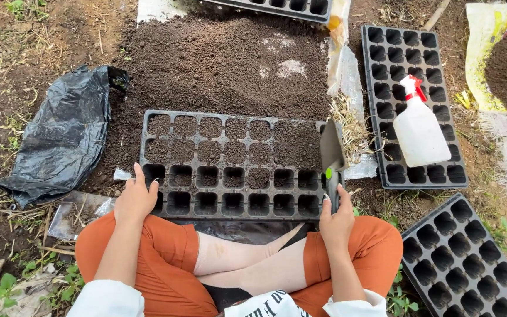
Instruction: The person sits cross-legged on the ground and uses a small trowel to scoop soil from a large pile. They systematically fill the individual cells of a black plastic seed tray with the soil, leveling the surface in each compartment.
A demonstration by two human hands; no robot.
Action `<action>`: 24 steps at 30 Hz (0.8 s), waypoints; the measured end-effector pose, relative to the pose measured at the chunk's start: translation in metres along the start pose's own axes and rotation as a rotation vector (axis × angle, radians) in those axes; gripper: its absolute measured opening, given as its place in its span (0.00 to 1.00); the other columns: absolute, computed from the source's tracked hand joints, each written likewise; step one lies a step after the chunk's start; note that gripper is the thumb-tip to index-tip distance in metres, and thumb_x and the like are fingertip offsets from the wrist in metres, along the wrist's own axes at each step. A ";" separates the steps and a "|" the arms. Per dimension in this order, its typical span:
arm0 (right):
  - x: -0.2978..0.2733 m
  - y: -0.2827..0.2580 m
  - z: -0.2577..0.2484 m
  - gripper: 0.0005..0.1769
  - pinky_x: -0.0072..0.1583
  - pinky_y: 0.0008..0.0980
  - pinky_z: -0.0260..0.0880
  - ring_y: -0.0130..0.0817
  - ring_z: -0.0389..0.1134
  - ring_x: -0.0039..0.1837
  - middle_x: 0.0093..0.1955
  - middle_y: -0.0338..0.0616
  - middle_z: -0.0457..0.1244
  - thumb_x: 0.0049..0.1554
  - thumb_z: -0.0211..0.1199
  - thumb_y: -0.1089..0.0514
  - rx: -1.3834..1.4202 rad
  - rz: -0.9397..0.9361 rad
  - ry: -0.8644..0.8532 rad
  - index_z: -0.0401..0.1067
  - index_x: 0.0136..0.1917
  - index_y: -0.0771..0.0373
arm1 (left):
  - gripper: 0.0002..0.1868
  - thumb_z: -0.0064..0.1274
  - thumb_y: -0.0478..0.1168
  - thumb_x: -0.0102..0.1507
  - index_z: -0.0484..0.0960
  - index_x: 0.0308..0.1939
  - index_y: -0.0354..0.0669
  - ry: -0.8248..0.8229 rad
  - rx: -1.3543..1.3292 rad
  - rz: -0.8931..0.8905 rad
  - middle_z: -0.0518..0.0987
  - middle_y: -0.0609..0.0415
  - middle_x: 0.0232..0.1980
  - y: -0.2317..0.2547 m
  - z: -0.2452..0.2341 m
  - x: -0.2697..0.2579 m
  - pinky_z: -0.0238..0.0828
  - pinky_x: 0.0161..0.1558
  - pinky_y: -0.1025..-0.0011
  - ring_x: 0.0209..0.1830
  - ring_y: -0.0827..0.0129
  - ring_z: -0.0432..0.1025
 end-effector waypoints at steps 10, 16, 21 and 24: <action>-0.033 -0.055 0.017 0.25 0.59 0.47 0.73 0.53 0.69 0.62 0.61 0.51 0.68 0.58 0.65 0.54 0.116 -0.113 -0.110 0.71 0.68 0.48 | 0.41 0.29 0.60 0.72 0.42 0.84 0.45 0.002 0.011 0.002 0.67 0.34 0.71 -0.001 0.003 0.002 0.75 0.54 0.48 0.60 0.42 0.75; -0.025 -0.043 0.017 0.25 0.60 0.51 0.71 0.58 0.67 0.64 0.58 0.56 0.66 0.57 0.64 0.60 0.055 -0.281 -0.050 0.71 0.69 0.57 | 0.41 0.30 0.60 0.72 0.42 0.84 0.46 -0.003 0.003 -0.013 0.68 0.35 0.71 0.001 -0.003 -0.006 0.75 0.54 0.48 0.60 0.42 0.75; -0.014 -0.012 0.008 0.26 0.61 0.47 0.71 0.50 0.69 0.63 0.60 0.51 0.67 0.58 0.64 0.56 -0.015 -0.150 0.080 0.69 0.70 0.53 | 0.40 0.29 0.59 0.72 0.42 0.84 0.45 -0.011 -0.008 -0.011 0.67 0.34 0.71 0.003 -0.005 -0.007 0.75 0.55 0.48 0.60 0.42 0.75; -0.031 -0.057 0.009 0.22 0.62 0.47 0.68 0.57 0.68 0.63 0.60 0.58 0.67 0.58 0.65 0.62 0.126 -0.322 0.043 0.72 0.65 0.61 | 0.41 0.30 0.59 0.72 0.41 0.84 0.45 -0.008 0.008 -0.007 0.67 0.34 0.71 0.000 0.000 -0.002 0.75 0.55 0.47 0.61 0.41 0.75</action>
Point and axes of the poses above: each hand's wrist, its own x-axis towards the middle knuckle, its own z-axis out of the palm, y = z × x, the point moved 8 cm from there along x, towards the middle knuckle
